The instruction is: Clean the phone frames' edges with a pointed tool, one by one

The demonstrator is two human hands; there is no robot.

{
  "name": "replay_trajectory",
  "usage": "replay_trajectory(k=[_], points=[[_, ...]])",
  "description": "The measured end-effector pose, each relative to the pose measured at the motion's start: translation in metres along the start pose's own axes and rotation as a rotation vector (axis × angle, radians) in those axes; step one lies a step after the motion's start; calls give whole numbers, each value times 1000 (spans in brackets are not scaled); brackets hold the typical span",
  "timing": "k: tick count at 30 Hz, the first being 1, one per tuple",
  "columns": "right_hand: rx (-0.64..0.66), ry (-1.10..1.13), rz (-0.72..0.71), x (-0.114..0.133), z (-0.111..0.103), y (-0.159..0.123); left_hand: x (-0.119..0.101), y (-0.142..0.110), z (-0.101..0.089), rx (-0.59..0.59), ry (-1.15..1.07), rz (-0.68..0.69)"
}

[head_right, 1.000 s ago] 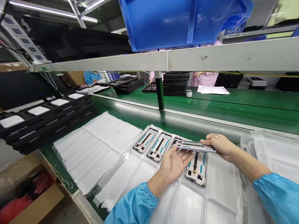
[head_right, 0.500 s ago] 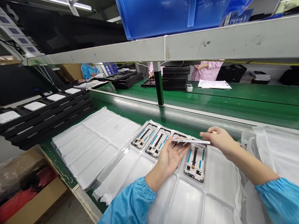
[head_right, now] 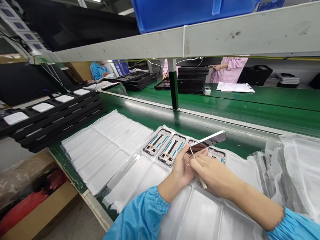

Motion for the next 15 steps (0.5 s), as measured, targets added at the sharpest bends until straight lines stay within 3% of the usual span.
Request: replay_trajectory(k=[7, 10, 15], points=[[82, -8, 12, 2, 7, -1, 4, -5, 3, 45, 31, -36], [59, -15, 19, 5, 10, -2, 3, -4, 1, 6, 36, -15], [18, 42, 40, 7, 11, -2, 9, -4, 0, 15, 23, -118]])
Point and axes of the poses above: each hand's wrist, its own y-axis towards the middle knuckle, its own z-axis out of the palm, x = y × z, the point moved 6 cm from there along y, towards the middle knuckle, and after that the axes turned 13 degrees about z, right-handed, at the moved point
